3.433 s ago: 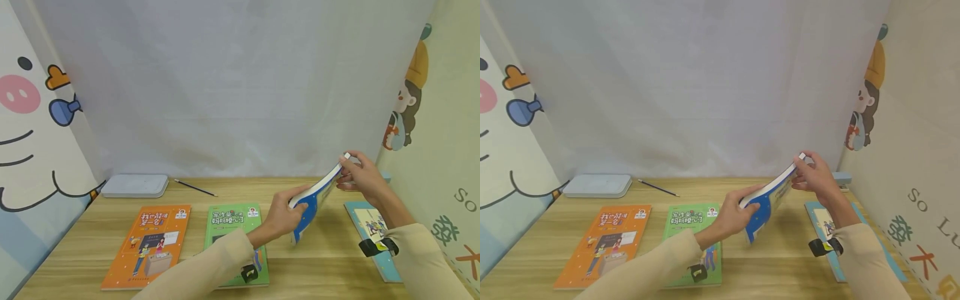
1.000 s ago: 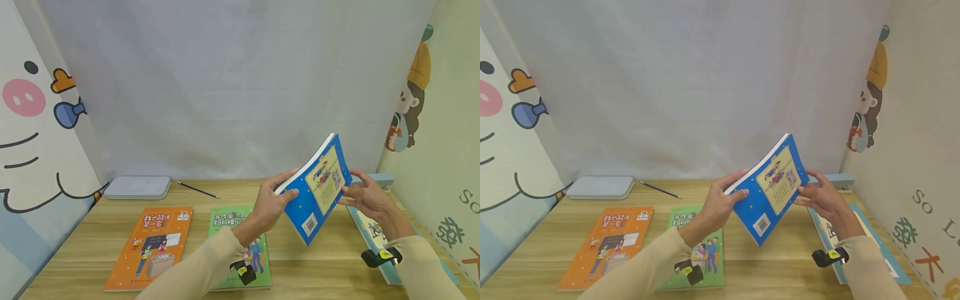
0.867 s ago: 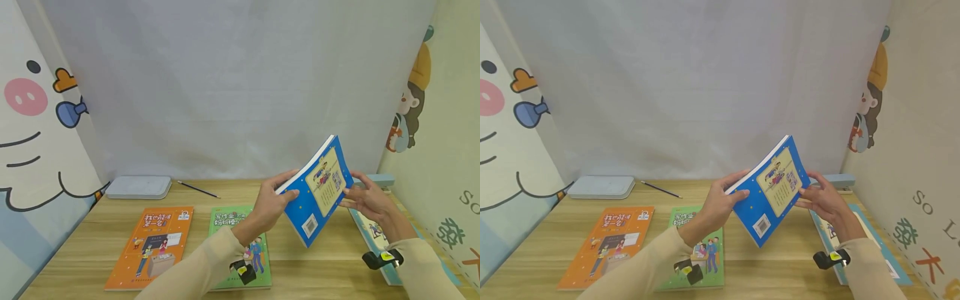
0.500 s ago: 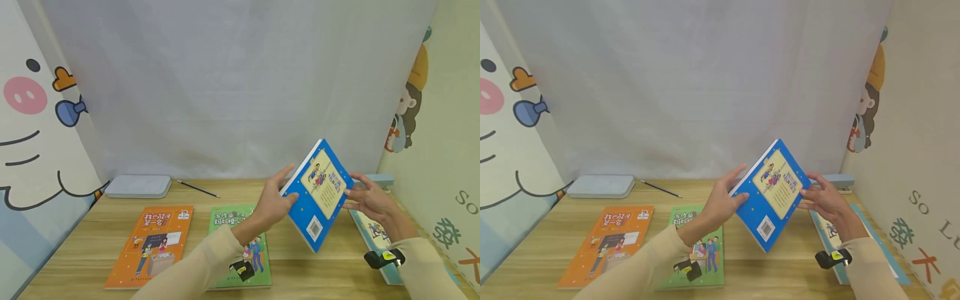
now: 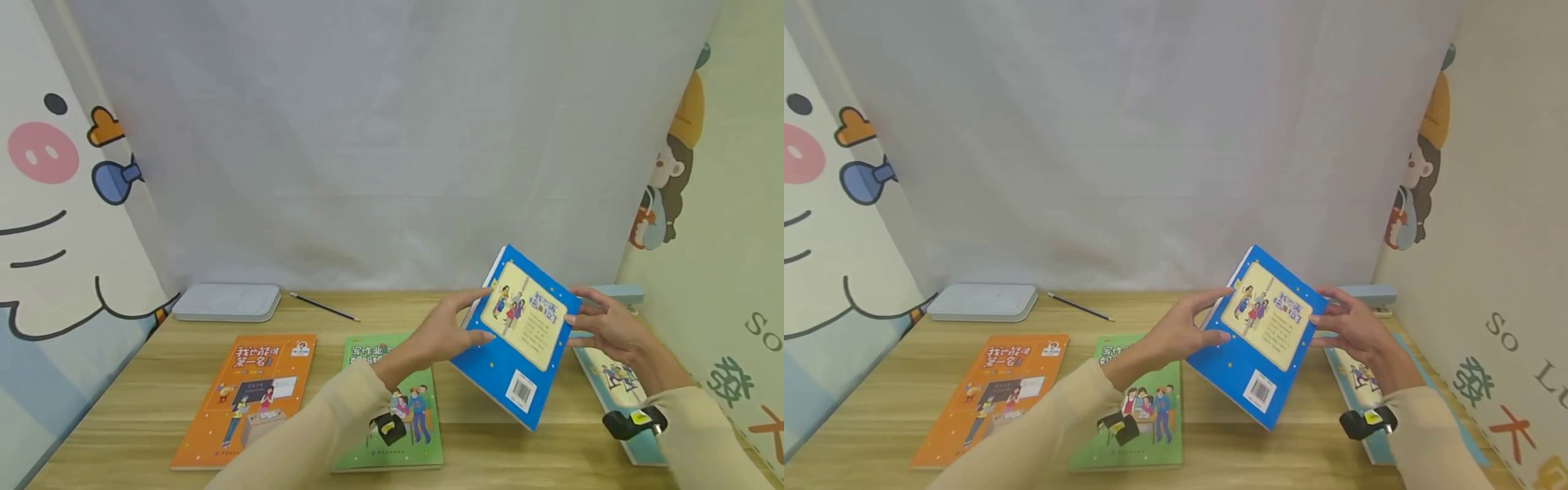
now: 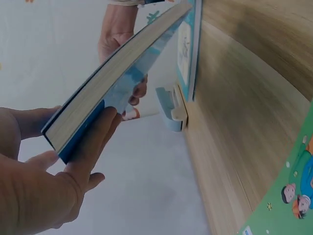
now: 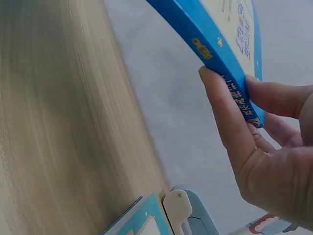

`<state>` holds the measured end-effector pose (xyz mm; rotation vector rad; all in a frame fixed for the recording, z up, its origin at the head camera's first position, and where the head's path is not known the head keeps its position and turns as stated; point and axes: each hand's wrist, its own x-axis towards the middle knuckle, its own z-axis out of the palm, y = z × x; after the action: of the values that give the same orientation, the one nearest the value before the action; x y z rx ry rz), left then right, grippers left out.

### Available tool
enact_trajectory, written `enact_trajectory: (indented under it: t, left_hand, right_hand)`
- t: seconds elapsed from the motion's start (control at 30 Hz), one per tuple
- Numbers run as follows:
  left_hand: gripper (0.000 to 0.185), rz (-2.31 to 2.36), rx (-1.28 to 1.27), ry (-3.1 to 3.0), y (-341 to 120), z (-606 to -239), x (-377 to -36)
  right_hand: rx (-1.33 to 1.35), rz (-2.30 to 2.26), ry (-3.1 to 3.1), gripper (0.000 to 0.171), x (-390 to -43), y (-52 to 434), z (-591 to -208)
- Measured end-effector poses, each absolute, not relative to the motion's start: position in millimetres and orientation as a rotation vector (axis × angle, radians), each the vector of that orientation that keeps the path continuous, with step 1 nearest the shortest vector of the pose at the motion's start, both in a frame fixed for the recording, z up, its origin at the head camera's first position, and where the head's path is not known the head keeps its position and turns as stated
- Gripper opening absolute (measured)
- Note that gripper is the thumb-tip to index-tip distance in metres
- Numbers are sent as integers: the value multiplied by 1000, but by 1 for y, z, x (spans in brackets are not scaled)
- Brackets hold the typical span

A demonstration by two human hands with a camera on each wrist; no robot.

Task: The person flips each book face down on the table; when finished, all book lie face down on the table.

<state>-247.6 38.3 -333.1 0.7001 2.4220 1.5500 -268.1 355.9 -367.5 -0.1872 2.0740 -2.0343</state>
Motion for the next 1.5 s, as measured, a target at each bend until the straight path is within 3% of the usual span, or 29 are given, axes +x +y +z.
enact_trajectory:
  t: [0.23, 0.5, 0.67, 1.5]
  left_hand:
    - [58, 1389, 651, 2477, 37, -348, -254]
    - [58, 1331, 532, 2469, 41, -369, -252]
    - [61, 1388, 489, 2402, 41, -380, -249]
    - [61, 1399, 317, 2214, 62, -420, -237]
  right_hand:
    - [-181, -1819, 2282, 45, -272, 354, -363]
    - [-130, -1640, 2398, 66, -275, 350, -363]
    - [-109, -1570, 2423, 71, -277, 347, -368]
    - [-106, -1287, 2503, 63, -288, 342, -397]
